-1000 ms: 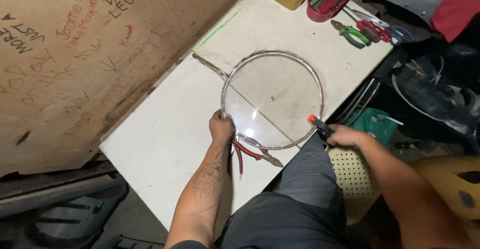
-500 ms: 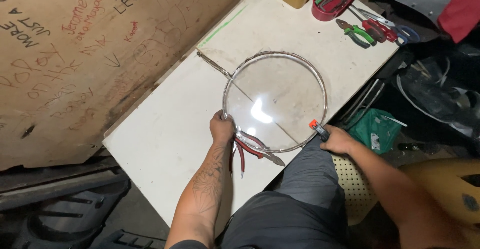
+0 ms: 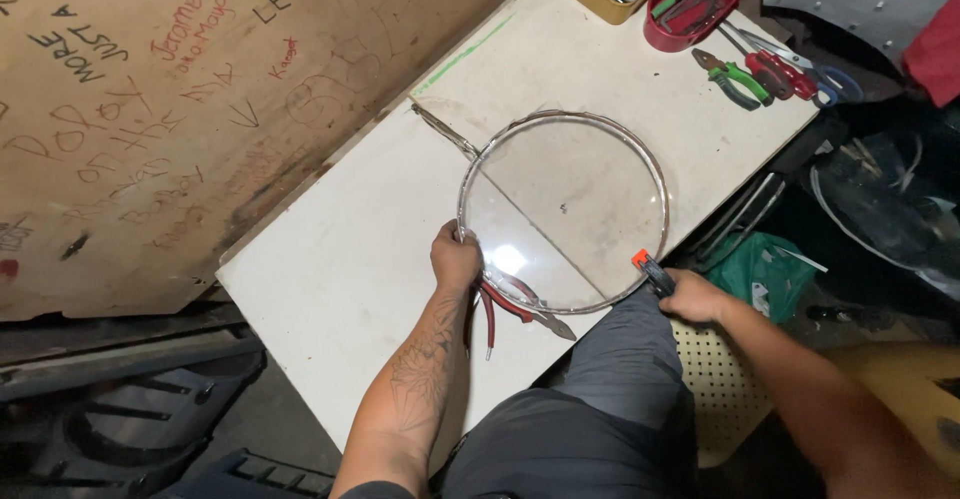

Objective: Crimping a metal wire hoop around a circular plastic sheet using pliers and clamps on a repair bench.

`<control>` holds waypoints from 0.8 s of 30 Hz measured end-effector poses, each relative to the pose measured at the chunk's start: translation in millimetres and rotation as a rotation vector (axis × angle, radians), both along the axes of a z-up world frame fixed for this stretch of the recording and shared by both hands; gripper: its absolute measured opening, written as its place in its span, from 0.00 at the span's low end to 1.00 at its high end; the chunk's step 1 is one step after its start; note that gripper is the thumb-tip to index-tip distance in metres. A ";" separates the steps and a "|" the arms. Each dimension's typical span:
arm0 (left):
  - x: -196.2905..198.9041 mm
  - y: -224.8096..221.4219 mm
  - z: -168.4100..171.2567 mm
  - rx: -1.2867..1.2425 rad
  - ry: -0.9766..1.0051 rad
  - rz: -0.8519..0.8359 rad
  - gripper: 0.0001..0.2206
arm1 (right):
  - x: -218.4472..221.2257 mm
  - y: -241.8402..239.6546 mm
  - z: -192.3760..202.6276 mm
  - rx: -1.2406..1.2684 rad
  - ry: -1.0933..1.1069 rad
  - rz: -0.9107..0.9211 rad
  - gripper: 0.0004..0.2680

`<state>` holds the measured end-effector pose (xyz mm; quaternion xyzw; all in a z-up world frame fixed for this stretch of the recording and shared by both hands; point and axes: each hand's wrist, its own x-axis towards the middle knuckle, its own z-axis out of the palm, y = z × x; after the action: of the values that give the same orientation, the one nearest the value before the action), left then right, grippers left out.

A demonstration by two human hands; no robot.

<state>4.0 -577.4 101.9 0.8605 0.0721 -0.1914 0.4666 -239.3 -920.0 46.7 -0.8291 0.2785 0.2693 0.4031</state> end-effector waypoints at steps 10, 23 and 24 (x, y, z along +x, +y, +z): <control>-10.4 -1.6 16.7 -0.115 -0.203 0.171 0.20 | -3.2 34.4 56.9 0.113 -0.015 -0.072 0.15; 27.5 15.8 -33.9 -0.207 -0.360 0.367 0.10 | 12.5 15.8 62.6 0.816 -0.036 -0.480 0.23; 30.8 18.2 -36.5 -0.212 -0.341 0.379 0.10 | 11.9 13.1 61.0 0.883 0.020 -0.497 0.31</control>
<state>34.7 -559.2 65.4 0.7978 0.1321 0.0405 0.5868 -227.4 -907.0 107.7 -0.4855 0.3307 0.2654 0.7645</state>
